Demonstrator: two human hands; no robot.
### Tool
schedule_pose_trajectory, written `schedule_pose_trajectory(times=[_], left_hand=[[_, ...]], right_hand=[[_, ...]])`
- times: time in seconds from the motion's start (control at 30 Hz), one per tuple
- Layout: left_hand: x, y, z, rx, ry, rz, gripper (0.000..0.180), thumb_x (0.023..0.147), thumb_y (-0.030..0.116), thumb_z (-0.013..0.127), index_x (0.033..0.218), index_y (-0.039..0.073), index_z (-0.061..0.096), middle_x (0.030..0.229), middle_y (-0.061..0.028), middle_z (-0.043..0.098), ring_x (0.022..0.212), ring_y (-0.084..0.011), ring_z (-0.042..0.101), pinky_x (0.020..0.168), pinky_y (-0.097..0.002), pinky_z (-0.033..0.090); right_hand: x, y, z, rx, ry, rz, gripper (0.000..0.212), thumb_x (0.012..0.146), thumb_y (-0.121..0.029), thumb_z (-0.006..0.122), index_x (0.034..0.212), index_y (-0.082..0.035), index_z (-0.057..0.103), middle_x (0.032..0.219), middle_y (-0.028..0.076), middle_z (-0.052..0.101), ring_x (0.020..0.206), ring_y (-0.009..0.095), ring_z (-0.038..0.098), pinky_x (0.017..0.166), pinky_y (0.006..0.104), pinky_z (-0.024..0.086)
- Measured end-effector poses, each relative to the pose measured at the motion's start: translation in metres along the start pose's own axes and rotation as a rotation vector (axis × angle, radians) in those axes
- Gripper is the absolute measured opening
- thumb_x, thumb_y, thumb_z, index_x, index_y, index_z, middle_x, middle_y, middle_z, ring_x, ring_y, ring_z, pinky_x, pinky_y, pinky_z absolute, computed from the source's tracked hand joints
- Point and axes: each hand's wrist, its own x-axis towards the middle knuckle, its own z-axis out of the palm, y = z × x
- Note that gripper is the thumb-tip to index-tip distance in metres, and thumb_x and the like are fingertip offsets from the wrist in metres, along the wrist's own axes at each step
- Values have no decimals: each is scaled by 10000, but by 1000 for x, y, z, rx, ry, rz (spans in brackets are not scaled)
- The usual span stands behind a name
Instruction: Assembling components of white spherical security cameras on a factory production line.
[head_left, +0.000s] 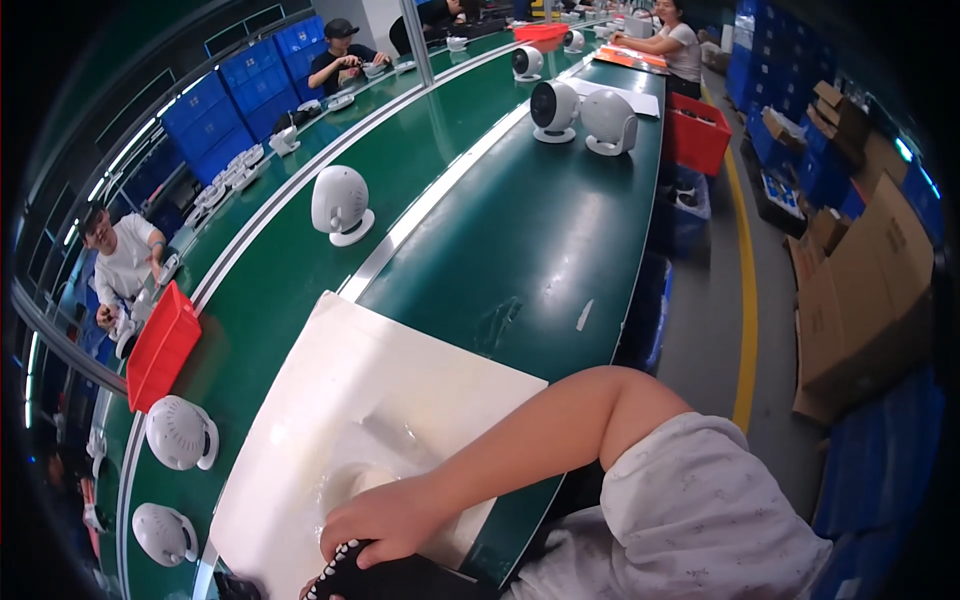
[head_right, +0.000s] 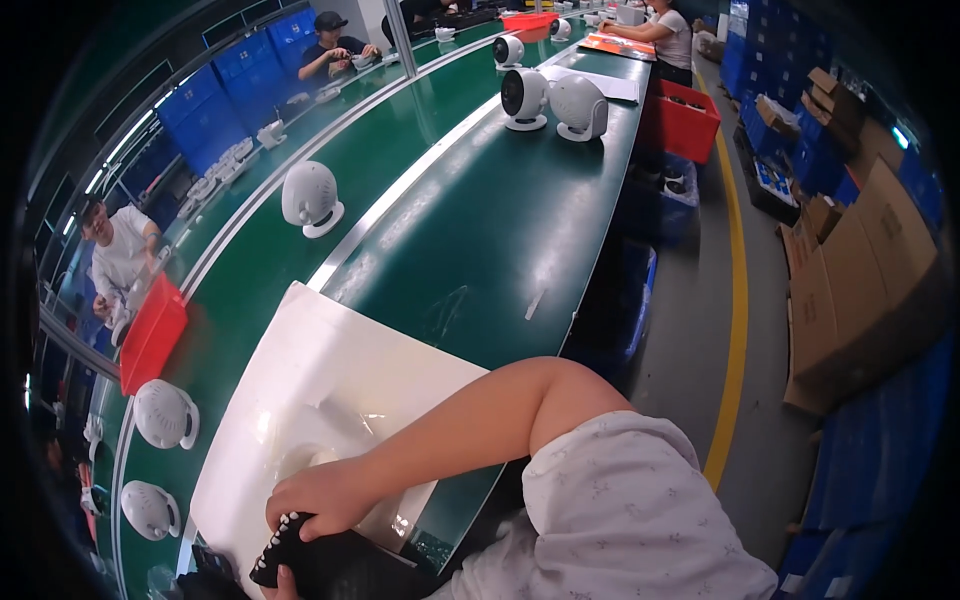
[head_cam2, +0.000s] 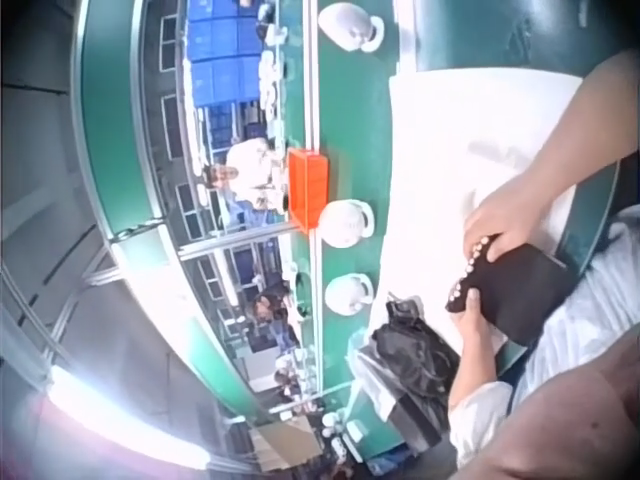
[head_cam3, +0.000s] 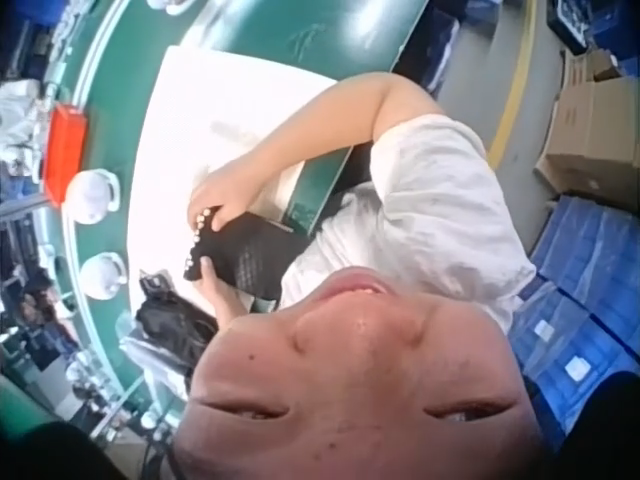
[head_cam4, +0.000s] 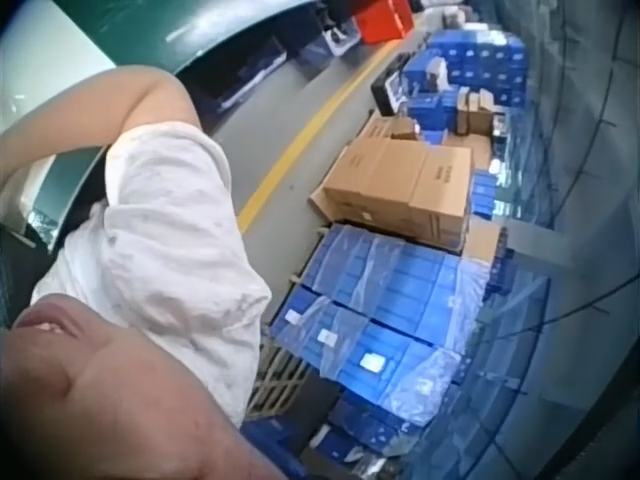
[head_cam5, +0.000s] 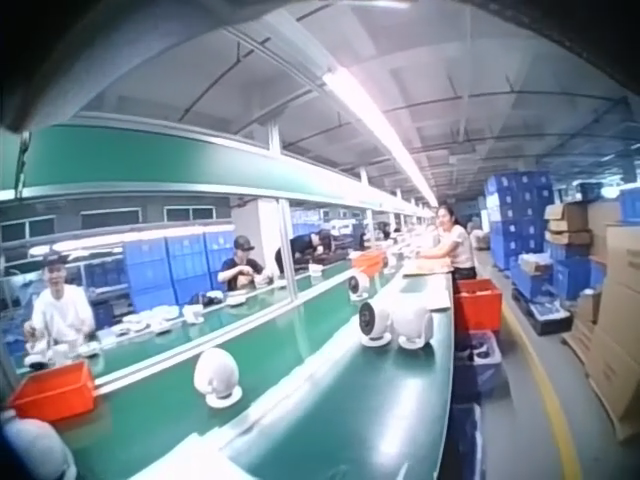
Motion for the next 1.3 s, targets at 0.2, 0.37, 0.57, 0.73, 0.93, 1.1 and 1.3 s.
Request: schedule_pose_trajectory(times=[0.2,0.37,0.57,0.73,0.93,1.1,1.3], left_hand=[[-3,4,-1,-103,52,-45,293,767,73,536,1031,-51,519,1008,-141,557,898,-233,548,795,-323,436],[-1,-2,10,-206,37,132,423,653,158,696,979,1,476,901,-84,542,843,-158,504,800,-300,394],[-10,4,8,-218,67,109,511,631,150,707,1044,23,433,931,-82,522,883,-164,496,810,-294,396],[3,9,11,-232,8,101,643,666,110,676,1211,62,340,1071,-94,455,984,-190,456,875,-313,368],[-1,20,12,-354,-9,23,398,728,62,649,1090,45,484,947,-43,549,876,-115,512,790,-259,420],[-2,15,11,-355,-5,-29,265,755,69,633,1003,16,554,892,-28,590,816,-90,533,751,-230,423],[-2,10,10,-357,-27,-36,190,763,65,630,941,17,585,863,-17,596,791,-78,534,722,-223,427]], right_hand=[[5,-1,2,5,15,-14,291,740,-116,554,1017,-56,490,964,127,505,930,283,486,805,355,380],[0,-9,0,-60,-4,122,332,768,-143,555,1085,-84,473,1018,119,512,925,292,508,798,358,399],[6,-8,7,-6,1,203,418,783,-180,561,1171,-123,417,1062,113,514,958,278,507,827,349,398],[7,-11,3,-46,95,349,420,750,-129,606,1141,-114,453,1076,58,499,933,179,495,808,298,413],[12,-20,5,-9,120,374,342,757,-55,584,1087,-64,494,1023,49,509,929,130,474,822,257,384],[12,-25,7,62,145,495,278,771,-46,578,1044,-43,527,1011,41,524,937,117,488,802,249,403],[10,-26,6,124,144,558,298,763,-29,586,1052,-41,519,1005,46,525,922,109,493,795,245,406]])
